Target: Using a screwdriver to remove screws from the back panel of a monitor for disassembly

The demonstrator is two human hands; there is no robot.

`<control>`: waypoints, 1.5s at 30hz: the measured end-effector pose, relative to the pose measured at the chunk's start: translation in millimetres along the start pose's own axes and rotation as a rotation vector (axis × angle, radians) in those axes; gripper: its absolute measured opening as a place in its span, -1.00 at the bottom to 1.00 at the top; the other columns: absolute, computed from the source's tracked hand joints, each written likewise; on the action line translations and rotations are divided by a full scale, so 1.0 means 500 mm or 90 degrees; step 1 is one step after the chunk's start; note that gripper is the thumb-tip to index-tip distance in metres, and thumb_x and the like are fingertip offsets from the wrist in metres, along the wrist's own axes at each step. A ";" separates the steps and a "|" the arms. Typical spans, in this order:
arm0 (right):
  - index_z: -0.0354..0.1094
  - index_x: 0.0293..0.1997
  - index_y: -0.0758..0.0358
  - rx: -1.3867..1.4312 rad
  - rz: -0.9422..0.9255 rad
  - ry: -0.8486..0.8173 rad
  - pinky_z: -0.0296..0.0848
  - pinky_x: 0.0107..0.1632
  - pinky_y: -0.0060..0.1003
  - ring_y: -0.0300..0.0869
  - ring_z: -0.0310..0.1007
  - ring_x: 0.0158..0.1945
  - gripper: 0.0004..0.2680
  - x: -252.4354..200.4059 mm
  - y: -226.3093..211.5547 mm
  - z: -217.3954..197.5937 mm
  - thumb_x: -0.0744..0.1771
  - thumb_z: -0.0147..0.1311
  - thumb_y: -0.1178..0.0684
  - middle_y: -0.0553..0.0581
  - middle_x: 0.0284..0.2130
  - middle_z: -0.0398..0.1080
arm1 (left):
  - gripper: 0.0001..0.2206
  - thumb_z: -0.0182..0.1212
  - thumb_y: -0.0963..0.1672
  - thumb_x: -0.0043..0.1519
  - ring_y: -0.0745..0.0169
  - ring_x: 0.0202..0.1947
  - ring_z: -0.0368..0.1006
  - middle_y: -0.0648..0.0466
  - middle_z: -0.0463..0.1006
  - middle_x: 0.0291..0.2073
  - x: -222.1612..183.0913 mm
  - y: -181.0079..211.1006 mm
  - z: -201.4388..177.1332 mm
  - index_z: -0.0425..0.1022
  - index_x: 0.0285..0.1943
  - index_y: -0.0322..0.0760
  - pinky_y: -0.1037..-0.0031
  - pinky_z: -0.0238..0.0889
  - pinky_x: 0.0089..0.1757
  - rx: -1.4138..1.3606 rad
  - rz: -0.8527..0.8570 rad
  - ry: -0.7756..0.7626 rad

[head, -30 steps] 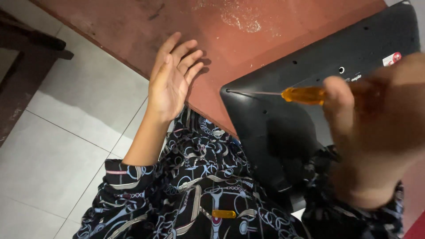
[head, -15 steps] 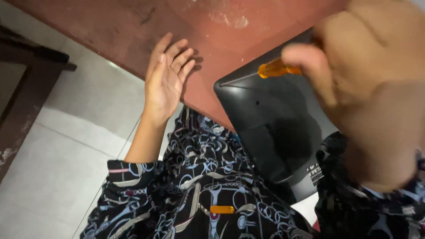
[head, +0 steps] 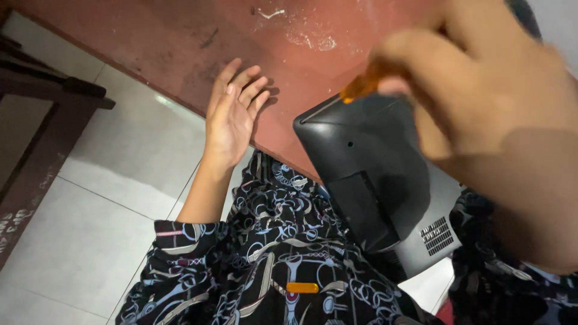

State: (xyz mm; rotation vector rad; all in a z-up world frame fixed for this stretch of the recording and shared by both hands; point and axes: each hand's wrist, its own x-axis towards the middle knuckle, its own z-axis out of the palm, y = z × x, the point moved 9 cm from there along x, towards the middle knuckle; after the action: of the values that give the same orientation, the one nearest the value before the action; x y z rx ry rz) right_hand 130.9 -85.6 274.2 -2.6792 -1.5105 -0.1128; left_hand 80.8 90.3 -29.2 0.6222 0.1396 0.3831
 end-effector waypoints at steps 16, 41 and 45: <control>0.33 0.43 -0.05 -0.078 0.008 -0.122 0.38 -0.35 0.15 0.17 0.40 0.00 -0.51 -0.008 0.046 0.019 0.29 0.04 0.25 0.12 0.15 0.31 | -0.51 0.16 -0.06 0.38 0.03 0.22 0.44 -0.15 0.42 0.25 -0.003 0.011 0.015 0.16 0.46 -0.24 0.23 0.33 0.27 0.013 0.004 0.003; 0.21 -0.12 0.06 -0.247 -0.008 -0.206 0.17 -0.53 -0.10 -0.01 0.43 -0.49 -0.60 0.057 -0.027 0.038 0.53 -0.13 -0.48 -0.20 -0.40 0.40 | -0.54 0.18 -0.09 0.39 0.03 0.22 0.46 -0.15 0.45 0.25 0.006 -0.005 -0.004 0.19 0.45 -0.22 0.29 0.36 0.24 -0.003 0.007 -0.013; 0.21 0.32 0.23 -0.024 -0.063 -0.211 0.46 -0.30 0.16 0.10 0.39 0.11 -0.61 0.052 -0.030 0.037 0.33 -0.05 -0.04 0.19 0.13 0.37 | -0.52 0.19 -0.08 0.37 0.03 0.21 0.46 -0.16 0.45 0.25 0.006 -0.006 -0.006 0.18 0.45 -0.23 0.30 0.37 0.21 -0.008 0.003 0.002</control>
State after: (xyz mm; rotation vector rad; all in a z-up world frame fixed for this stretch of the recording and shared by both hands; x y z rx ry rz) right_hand 132.3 -54.0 258.4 -2.7577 -1.7416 0.3185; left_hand 84.0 90.8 -33.3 0.6094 0.1379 0.3892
